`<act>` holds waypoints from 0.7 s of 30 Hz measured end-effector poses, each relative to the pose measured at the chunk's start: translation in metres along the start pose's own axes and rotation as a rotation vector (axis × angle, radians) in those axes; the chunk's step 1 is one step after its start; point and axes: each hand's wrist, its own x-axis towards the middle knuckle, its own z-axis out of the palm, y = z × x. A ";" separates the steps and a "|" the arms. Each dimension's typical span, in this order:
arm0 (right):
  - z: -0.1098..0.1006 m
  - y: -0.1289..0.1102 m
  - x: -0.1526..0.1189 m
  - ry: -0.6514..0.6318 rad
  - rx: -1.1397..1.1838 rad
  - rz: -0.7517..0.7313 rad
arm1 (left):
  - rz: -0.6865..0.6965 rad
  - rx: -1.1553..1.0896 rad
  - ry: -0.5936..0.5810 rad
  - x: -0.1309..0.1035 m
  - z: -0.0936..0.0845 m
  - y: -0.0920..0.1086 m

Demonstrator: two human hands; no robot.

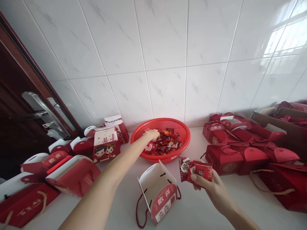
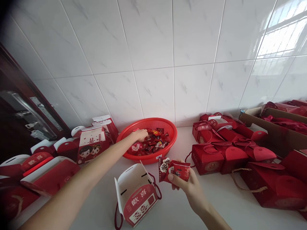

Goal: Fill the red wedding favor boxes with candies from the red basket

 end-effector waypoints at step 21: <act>0.003 -0.007 0.004 -0.041 0.053 -0.035 | 0.391 -1.390 0.411 -0.137 0.018 0.015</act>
